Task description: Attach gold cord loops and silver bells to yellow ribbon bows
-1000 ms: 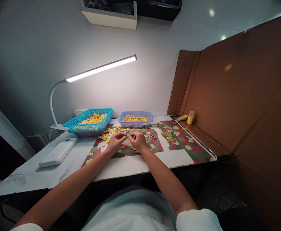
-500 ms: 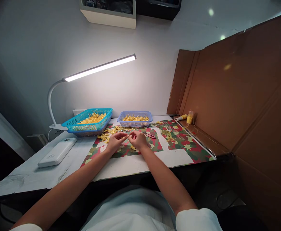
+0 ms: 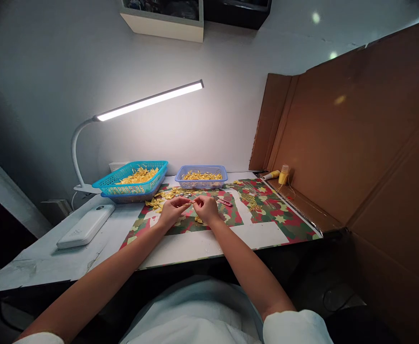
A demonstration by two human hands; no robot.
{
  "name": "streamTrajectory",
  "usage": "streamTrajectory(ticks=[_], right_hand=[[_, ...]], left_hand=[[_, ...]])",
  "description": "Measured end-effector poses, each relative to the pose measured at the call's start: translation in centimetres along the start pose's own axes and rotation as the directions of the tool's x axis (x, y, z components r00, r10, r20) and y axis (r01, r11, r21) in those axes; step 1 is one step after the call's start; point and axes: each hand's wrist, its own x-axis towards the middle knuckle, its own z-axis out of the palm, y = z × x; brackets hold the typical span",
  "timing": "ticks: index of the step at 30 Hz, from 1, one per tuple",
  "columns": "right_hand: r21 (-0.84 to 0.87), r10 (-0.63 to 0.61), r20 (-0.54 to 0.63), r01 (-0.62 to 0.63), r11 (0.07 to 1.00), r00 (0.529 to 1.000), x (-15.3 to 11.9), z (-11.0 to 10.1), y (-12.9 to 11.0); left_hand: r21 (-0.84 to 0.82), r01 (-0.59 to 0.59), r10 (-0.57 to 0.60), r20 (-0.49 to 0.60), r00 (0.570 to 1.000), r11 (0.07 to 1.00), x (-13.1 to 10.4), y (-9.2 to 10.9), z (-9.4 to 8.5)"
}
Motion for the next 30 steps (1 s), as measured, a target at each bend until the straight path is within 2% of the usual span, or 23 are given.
streamTrajectory(ticks=[12,22,30], right_hand=[[-0.136,-0.031,0.027,0.034,0.99,0.999,-0.1,-0.3,-0.3],[-0.149,-0.01,0.041,0.016,0.989,0.999,-0.3,-0.5,-0.8],[-0.284,-0.037,0.116,0.069,0.956,0.993,-0.3,-0.8,-1.1]], left_hand=[[0.015,-0.024,0.024,-0.005,1.0,1.0,0.1,-0.2,0.0],[-0.026,0.032,-0.032,-0.001,0.999,0.999,0.1,-0.3,0.0],[-0.07,0.08,-0.079,0.023,0.997,0.994,0.0,0.4,0.1]])
